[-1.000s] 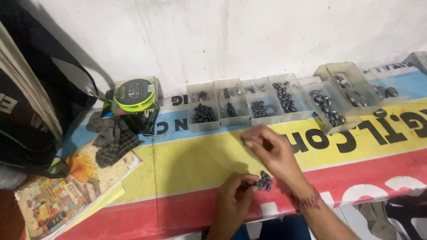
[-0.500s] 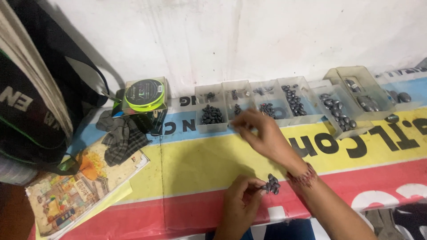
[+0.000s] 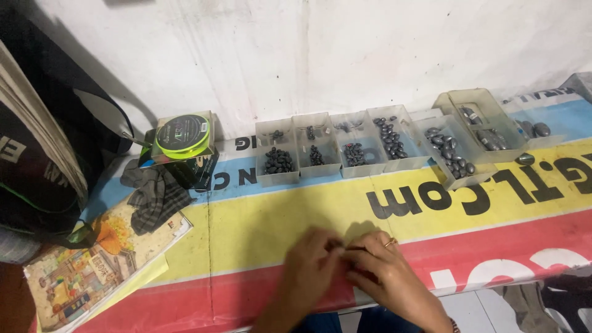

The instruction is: The person is picking up small fishing tackle components like swivels and weights from a plastic organizer and assembling them together into rigs.

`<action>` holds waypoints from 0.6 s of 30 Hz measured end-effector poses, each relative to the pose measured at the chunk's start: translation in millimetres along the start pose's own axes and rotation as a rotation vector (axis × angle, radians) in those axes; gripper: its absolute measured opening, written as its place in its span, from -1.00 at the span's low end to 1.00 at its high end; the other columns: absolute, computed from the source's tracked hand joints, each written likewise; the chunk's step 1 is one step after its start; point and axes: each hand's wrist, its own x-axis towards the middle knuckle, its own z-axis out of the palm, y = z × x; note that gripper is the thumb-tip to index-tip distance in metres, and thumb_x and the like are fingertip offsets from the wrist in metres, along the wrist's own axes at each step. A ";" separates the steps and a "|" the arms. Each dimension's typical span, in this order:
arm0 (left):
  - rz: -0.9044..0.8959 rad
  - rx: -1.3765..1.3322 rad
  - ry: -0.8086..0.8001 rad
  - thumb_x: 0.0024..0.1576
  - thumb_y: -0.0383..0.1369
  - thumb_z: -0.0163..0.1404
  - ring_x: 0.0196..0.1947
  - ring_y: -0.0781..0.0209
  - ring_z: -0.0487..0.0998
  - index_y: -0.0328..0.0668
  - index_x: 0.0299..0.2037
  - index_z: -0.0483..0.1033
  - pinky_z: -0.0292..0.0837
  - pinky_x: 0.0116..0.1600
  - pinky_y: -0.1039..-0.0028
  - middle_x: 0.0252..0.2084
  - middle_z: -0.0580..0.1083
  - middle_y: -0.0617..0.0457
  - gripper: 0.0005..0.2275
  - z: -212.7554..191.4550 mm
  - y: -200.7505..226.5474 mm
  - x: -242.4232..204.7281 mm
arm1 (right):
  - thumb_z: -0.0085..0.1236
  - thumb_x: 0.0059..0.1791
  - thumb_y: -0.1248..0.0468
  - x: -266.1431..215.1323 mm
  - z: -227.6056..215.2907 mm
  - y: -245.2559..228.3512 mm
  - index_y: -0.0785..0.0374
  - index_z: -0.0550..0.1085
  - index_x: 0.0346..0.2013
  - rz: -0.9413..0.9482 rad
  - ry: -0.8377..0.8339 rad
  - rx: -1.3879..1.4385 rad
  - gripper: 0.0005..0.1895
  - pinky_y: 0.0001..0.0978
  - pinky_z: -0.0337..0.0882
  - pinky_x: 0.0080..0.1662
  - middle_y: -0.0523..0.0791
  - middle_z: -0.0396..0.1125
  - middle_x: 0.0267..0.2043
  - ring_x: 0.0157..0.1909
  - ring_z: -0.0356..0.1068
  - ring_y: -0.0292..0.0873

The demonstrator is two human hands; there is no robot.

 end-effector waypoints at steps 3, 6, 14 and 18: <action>0.182 0.244 0.064 0.14 -0.56 0.09 -0.31 0.14 0.56 -0.17 -0.21 0.55 0.51 -0.21 0.41 -0.28 0.53 0.03 -0.91 -37.7 -6.9 36.0 | 0.22 -0.02 0.27 -3.7 15.4 8.8 0.13 0.55 -0.10 -0.043 0.121 -0.127 -0.80 -0.20 0.23 -0.05 -0.22 0.37 -0.12 -0.06 0.28 -0.09; 0.111 0.361 -0.005 0.20 -0.44 -0.15 -0.32 0.04 0.65 -0.24 -0.22 0.61 0.57 -0.25 0.28 -0.25 0.60 -0.05 -0.79 -71.2 -48.8 84.3 | 0.15 0.01 0.26 -4.4 15.8 4.8 0.11 0.52 -0.14 -0.004 0.122 -0.119 -0.87 -0.19 0.21 -0.05 -0.22 0.39 -0.13 -0.06 0.29 -0.10; -0.200 0.394 -0.027 0.18 -0.53 0.02 -0.17 -0.04 0.64 -0.21 -0.17 0.62 0.58 -0.12 0.17 -0.19 0.61 -0.06 -0.88 -89.9 -111.3 135.3 | 0.17 0.01 0.30 -4.5 11.1 1.3 0.17 0.51 -0.21 -0.014 0.167 -0.067 -0.92 -0.22 0.25 -0.04 -0.18 0.41 -0.17 -0.08 0.31 -0.10; -0.324 0.429 -0.077 0.20 -0.52 -0.12 -0.07 -0.07 0.60 -0.19 -0.15 0.59 0.52 -0.04 0.13 -0.06 0.57 -0.07 -0.81 -81.8 -97.0 135.6 | 0.16 0.00 0.37 -5.5 10.9 5.4 0.28 0.52 -0.21 -0.017 0.239 0.000 -0.91 -0.25 0.34 -0.06 -0.08 0.40 -0.14 -0.09 0.34 -0.06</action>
